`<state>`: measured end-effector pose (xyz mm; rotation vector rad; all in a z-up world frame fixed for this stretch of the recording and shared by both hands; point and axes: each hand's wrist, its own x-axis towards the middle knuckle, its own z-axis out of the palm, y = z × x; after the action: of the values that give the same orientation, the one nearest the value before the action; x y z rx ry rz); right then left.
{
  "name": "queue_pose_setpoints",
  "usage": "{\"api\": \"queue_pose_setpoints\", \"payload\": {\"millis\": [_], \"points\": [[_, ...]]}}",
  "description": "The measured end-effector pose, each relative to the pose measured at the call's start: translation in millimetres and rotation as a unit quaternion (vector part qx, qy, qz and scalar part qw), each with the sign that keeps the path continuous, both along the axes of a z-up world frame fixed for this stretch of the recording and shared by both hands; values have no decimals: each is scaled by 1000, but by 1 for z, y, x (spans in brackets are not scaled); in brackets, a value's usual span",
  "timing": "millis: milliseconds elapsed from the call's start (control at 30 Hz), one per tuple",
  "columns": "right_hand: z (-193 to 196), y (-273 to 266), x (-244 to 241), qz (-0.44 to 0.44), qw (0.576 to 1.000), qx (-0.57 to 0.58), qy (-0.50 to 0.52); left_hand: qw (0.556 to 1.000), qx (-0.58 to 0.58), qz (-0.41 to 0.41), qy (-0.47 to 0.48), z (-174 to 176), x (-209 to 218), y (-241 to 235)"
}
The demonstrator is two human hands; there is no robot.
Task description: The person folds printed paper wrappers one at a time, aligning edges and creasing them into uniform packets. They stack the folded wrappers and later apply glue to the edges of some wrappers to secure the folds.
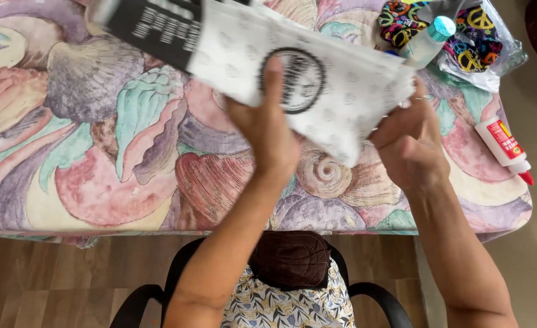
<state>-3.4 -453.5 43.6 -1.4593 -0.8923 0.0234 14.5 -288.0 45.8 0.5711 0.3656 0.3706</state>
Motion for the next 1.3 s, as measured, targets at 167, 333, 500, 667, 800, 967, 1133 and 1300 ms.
{"api": "queue_pose_setpoints", "payload": {"millis": [167, 333, 500, 667, 800, 967, 1133, 1300], "points": [[-12, -32, 16, -345, 931, 79, 86, 979, 156, -99, -91, -33, 0, -42], [-63, -126, 77, -355, 913, -97, 175, 771, 512, -377, -35, -61, -26, -1], [-78, -105, 79, -319, 885, -56, 335, 716, 613, -280, -183, -54, -9, 20], [-84, -122, 88, -297, 894, -74, 328, 407, 889, -69, -197, -49, 75, 43], [-48, -98, 53, -461, 796, -384, -76, 364, 900, -195, -138, -65, 85, 56], [-45, -47, 38, -283, 746, -592, -115, 325, 893, -300, -81, -68, 80, 56], [-89, -48, 44, -271, 734, -617, -86, 322, 876, -350, -87, -94, 88, 61], [-107, -57, 41, -249, 747, -604, -124, 307, 882, -339, -112, -111, 88, 63]]}}
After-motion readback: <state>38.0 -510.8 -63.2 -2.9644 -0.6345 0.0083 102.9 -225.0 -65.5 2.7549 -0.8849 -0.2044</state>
